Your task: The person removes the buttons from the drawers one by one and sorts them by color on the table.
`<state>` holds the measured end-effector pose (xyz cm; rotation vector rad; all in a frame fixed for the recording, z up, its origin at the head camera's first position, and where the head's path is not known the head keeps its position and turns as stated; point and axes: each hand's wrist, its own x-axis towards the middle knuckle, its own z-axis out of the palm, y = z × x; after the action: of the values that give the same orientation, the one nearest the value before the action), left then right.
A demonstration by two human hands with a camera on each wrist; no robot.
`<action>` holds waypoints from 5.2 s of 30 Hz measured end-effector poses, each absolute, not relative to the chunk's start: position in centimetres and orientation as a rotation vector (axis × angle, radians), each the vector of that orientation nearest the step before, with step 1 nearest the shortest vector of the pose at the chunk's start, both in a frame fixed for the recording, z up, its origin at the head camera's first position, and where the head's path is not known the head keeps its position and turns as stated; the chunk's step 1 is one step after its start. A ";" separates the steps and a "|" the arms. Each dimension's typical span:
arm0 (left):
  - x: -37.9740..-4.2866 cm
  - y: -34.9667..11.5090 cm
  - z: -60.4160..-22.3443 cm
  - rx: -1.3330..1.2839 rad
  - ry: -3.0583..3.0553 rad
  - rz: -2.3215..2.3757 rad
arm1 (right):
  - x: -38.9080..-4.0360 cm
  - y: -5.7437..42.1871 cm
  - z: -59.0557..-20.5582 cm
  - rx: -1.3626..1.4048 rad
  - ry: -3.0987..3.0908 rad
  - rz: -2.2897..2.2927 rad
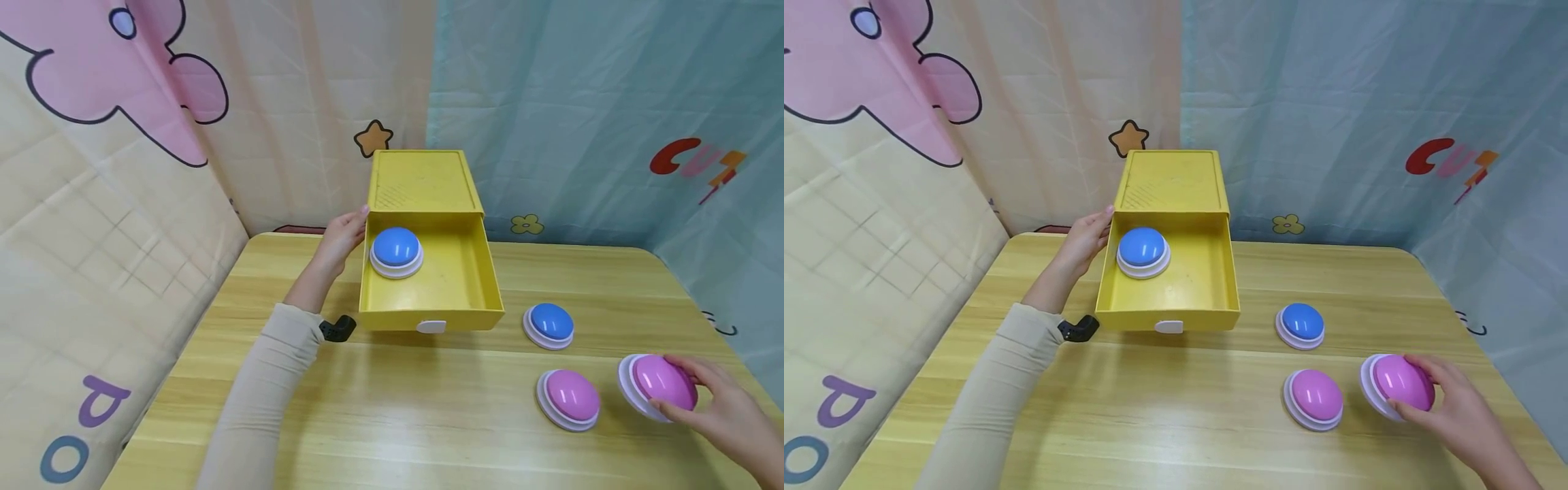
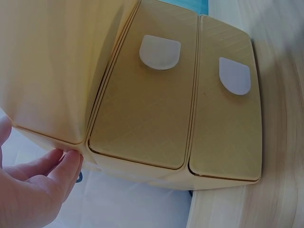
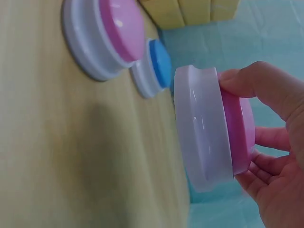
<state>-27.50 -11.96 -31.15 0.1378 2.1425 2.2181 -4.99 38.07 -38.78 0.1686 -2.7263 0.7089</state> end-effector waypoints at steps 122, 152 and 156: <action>-27.6 -11.9 -31.3 0.091 2.128 2.242 | -26.2 9.0 -22.2 1.425 -2.995 0.954; -27.4 -12.0 -31.4 0.172 2.099 2.263 | -18.6 28.8 -26.0 0.718 -2.835 1.017; -27.3 -12.1 -31.4 0.184 2.089 2.265 | -17.7 32.0 -28.4 0.558 -2.877 1.007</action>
<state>-27.34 -12.06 -31.43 0.1837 2.0892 2.2650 -17.69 32.01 -28.38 0.5584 -2.8769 1.0069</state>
